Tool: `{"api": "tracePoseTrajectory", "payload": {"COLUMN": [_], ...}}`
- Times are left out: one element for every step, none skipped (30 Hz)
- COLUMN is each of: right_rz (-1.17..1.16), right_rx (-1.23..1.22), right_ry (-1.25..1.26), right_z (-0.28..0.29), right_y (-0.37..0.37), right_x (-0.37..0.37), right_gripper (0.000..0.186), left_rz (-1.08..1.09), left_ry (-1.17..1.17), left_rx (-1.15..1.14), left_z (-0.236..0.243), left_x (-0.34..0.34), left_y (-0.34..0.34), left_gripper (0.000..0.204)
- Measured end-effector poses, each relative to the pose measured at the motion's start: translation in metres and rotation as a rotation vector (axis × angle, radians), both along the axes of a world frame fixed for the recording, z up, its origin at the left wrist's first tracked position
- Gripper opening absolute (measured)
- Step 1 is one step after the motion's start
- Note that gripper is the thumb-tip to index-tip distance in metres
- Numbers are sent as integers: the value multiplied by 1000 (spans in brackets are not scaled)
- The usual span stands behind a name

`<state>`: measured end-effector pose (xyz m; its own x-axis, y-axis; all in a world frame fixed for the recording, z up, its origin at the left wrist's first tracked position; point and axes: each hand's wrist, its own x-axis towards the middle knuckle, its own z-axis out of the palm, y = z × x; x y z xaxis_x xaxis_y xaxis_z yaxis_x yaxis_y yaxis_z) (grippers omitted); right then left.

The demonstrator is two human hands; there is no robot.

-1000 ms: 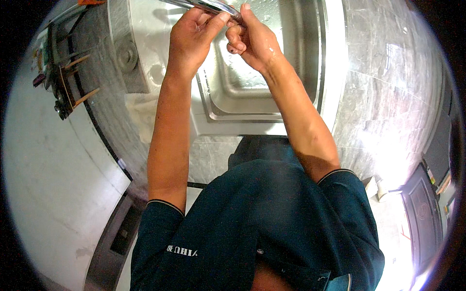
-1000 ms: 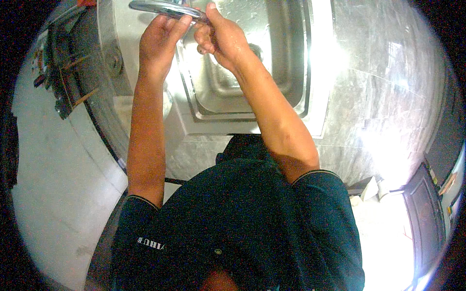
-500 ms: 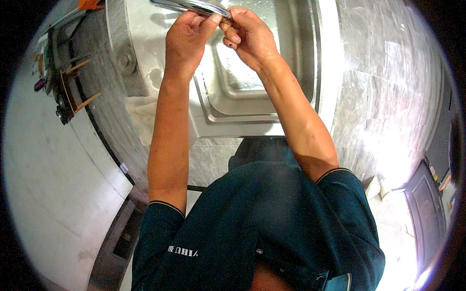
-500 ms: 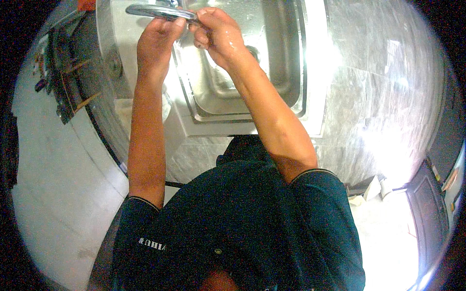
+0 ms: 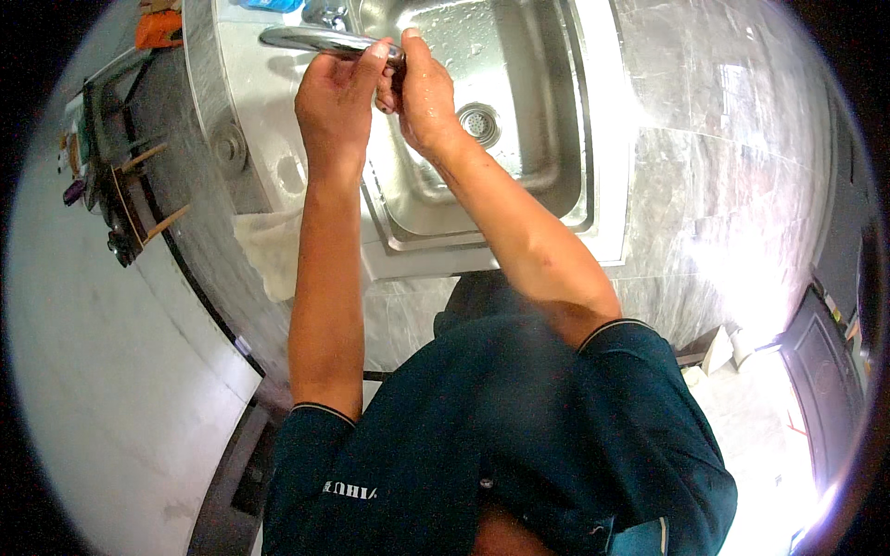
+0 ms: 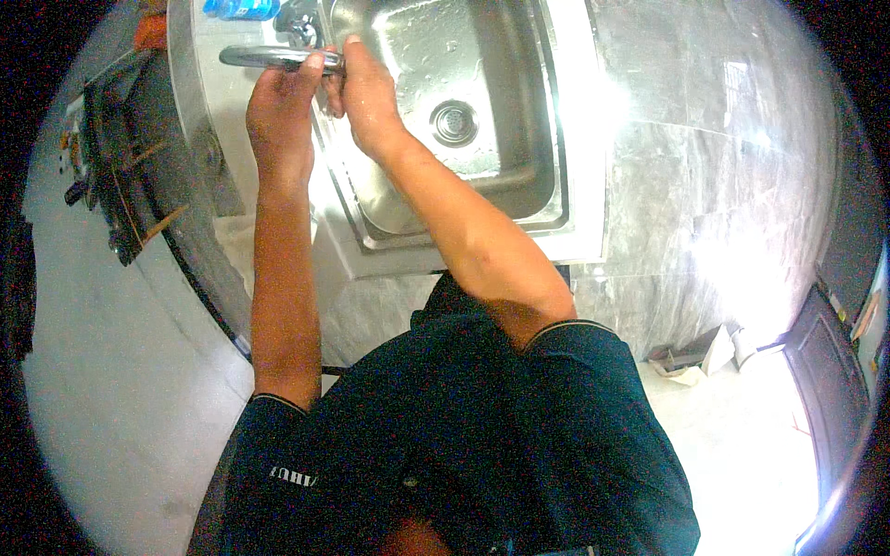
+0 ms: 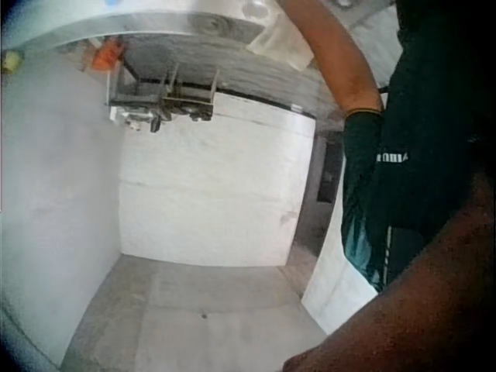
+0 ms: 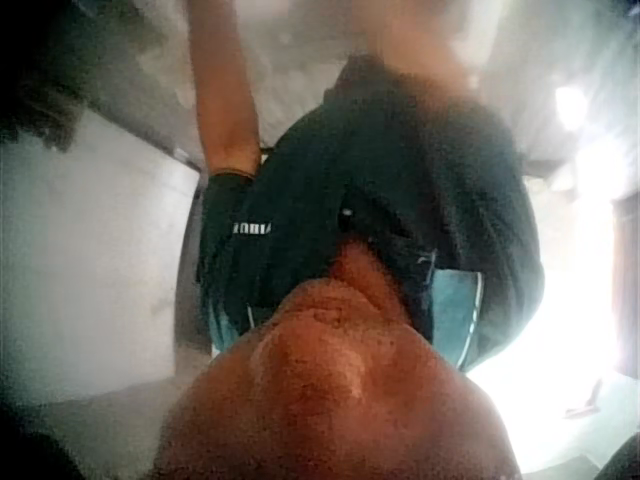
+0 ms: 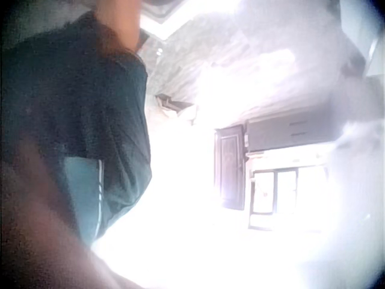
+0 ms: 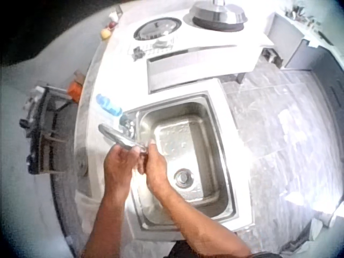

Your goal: The person unscrews the aerator from a kitchen faucet by hand, rinses the small components under running water, and then screws the aerator back onto the faucet spout.

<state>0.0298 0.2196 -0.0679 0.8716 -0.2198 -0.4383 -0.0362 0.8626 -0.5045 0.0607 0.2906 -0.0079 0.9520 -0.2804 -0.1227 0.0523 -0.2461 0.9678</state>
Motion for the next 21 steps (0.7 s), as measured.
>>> {"api": "tracePoseTrajectory", "payload": {"right_rz": [1,21,44,68,89,196,304,412,542,561,581,600,464,344,228,103,86,45,4,-37,-55], "right_rx": [50,104,159,214,243,276,308,339,353,340,327,312,208,62,-80,-223,-397,-387,-377,-366,-271], "right_ry": [76,71,65,58,60,91,122,155,169,172,174,175,172,160,144,127,90,88,87,86,103], "right_z": [1,2,5,8,11,13,15,17,21,22,22,20,17,14,12,6,-6,-7,-7,-7,-2], "right_y": [1,-2,-3,-4,-7,-14,-23,-31,-40,-43,-45,-46,-39,-30,-20,-14,-9,-5,0,5,5], "right_x": [5,6,6,7,5,5,5,5,7,7,6,6,2,-1,-2,-3,-6,-5,-2,0,2], "right_gripper": [41,40,38,37,32,29,30,36,42,43,44,46,49,50,51,53,54,54,54,54,48], "left_rz": [21,24,31,37,40,28,18,7,22,36,51,43,36,28,43,60,76,93,117,106,94], "left_ry": [17,28,38,47,21,10,-2,-13,8,29,50,85,120,155,210,203,196,195,175,172,172], "left_rx": [-65,-69,-72,-75,-23,-16,-9,-3,-10,-17,-24,-62,-95,-129,-153,-152,-151,-147,-163,-153,-143], "left_z": [6,7,8,10,12,14,16,18,17,15,14,13,14,17,22,22,20,17,13,13,14], "left_x": [-4,-4,-3,-2,-1,-1,-2,-1,-1,-1,-1,0,-2,-3,-5,-4,-4,-6,-5,-4,-3], "left_y": [-6,-7,-5,-4,-4,-4,-4,-4,-4,-3,-3,-4,-4,-6,-7,-8,-9,-7,-7,-5,-4], "left_gripper": [18,18,18,18,19,20,20,21,21,21,22,22,22,22,20,20,20,20,19,19,19]}}
